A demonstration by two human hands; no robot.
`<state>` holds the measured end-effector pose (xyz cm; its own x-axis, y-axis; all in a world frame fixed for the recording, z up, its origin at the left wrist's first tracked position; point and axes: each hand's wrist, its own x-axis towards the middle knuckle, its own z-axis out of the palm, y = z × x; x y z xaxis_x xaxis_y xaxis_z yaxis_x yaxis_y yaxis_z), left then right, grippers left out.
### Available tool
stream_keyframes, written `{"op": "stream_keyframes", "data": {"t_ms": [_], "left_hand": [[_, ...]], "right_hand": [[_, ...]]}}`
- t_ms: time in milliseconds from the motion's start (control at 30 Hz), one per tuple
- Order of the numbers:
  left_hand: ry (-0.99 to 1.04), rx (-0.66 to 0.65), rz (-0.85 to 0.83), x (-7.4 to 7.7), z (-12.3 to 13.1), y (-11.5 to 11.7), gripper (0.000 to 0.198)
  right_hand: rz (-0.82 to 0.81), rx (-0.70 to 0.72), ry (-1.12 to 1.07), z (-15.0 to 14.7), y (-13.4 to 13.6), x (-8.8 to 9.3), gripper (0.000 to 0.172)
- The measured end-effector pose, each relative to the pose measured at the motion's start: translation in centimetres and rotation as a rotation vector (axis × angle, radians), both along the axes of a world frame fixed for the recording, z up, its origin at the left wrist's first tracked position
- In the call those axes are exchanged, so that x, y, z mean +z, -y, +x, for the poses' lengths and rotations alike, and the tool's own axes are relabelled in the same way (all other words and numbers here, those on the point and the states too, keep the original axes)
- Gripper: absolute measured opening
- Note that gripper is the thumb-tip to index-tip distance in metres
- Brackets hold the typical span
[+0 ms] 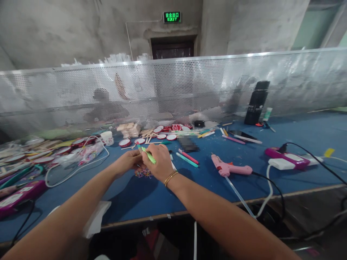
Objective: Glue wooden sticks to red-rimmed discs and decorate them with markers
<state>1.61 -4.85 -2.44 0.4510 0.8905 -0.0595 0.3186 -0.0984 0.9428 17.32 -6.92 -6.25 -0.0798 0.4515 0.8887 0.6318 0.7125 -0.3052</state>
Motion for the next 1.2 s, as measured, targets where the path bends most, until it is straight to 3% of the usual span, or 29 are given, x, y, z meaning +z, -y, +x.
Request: {"op": "stream_keyframes", "data": {"t_ms": [1200], "left_hand": [[-0.004, 0.028, -0.004, 0.19, 0.20, 0.26, 0.025]], "right_hand": [[-0.004, 0.009, 0.021, -0.18, 0.19, 0.01, 0.015]]}}
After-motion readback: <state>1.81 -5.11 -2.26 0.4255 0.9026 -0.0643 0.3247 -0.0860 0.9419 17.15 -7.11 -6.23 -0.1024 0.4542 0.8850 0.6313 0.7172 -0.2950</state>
